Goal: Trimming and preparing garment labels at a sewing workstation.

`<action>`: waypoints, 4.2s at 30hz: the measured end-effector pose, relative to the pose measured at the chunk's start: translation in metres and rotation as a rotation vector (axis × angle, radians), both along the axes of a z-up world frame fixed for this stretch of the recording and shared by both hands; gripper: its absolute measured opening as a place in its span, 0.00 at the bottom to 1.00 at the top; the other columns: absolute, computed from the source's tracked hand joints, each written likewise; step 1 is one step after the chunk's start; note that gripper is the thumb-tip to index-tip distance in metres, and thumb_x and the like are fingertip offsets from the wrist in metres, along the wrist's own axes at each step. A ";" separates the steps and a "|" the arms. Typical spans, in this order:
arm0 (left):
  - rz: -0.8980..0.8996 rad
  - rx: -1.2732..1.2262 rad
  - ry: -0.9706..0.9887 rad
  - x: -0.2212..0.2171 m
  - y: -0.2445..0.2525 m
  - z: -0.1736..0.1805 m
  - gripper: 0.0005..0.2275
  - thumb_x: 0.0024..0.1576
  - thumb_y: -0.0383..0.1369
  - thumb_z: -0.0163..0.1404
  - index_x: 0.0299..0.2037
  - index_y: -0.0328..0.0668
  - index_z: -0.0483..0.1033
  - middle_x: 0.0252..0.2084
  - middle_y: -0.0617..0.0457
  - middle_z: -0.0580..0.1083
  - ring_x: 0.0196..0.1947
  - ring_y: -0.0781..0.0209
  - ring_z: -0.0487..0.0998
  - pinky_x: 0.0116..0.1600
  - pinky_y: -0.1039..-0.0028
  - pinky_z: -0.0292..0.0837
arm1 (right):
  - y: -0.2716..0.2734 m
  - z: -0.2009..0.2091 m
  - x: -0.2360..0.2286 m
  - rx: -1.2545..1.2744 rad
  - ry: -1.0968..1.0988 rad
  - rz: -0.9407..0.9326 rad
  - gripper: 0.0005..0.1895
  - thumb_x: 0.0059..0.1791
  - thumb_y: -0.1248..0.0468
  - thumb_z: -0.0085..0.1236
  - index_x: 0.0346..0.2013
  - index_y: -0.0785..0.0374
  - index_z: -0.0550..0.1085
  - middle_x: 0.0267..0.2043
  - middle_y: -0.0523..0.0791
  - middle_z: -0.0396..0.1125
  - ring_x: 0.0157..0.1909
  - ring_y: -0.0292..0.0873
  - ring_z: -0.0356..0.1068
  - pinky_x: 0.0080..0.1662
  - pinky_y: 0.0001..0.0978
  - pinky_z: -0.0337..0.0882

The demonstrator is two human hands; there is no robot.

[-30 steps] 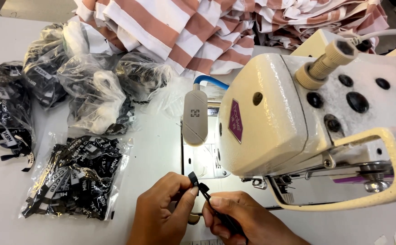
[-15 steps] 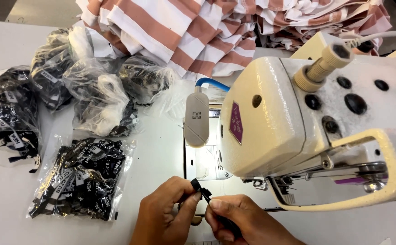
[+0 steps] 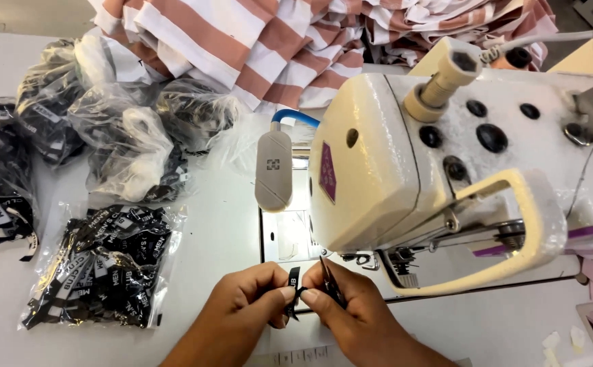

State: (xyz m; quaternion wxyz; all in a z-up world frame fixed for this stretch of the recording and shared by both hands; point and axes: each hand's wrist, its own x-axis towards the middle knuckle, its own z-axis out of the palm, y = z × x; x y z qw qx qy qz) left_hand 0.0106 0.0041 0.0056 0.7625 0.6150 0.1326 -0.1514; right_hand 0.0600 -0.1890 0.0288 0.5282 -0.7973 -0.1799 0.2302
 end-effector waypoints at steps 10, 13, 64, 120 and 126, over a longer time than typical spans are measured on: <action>0.165 0.913 -0.834 -0.015 -0.010 0.003 0.07 0.57 0.37 0.55 0.41 0.48 0.77 0.41 0.57 0.76 0.38 0.58 0.76 0.38 0.68 0.73 | 0.002 -0.006 0.002 0.089 0.205 -0.150 0.05 0.50 0.66 0.60 0.30 0.61 0.74 0.20 0.40 0.58 0.23 0.36 0.56 0.30 0.31 0.59; 0.141 0.894 -0.850 -0.013 -0.010 0.004 0.05 0.59 0.33 0.52 0.42 0.47 0.77 0.41 0.56 0.76 0.39 0.57 0.76 0.39 0.68 0.73 | 0.002 -0.009 0.002 0.156 0.216 -0.157 0.08 0.50 0.69 0.60 0.28 0.61 0.70 0.26 0.41 0.63 0.25 0.37 0.57 0.30 0.31 0.61; 0.344 0.566 -0.424 -0.007 -0.001 0.002 0.04 0.55 0.31 0.53 0.30 0.51 0.82 0.29 0.65 0.80 0.28 0.74 0.79 0.34 0.81 0.74 | 0.017 0.013 0.009 0.172 0.807 0.034 0.22 0.52 0.54 0.42 0.35 0.72 0.74 0.20 0.49 0.56 0.15 0.37 0.46 0.20 0.26 0.48; 0.304 0.721 -0.565 -0.009 -0.003 -0.004 0.04 0.57 0.34 0.50 0.35 0.51 0.78 0.32 0.62 0.79 0.28 0.68 0.77 0.34 0.77 0.70 | 0.015 0.013 0.007 0.168 0.759 0.063 0.22 0.54 0.53 0.44 0.32 0.71 0.73 0.18 0.48 0.51 0.16 0.38 0.46 0.20 0.26 0.48; 0.315 0.475 -0.441 -0.027 -0.013 0.041 0.04 0.55 0.32 0.50 0.36 0.52 0.77 0.41 0.56 0.69 0.42 0.70 0.73 0.19 0.78 0.96 | -0.019 0.009 -0.033 0.259 0.001 -0.152 0.08 0.47 0.62 0.61 0.36 0.64 0.78 0.29 0.40 0.64 0.30 0.33 0.60 0.36 0.26 0.60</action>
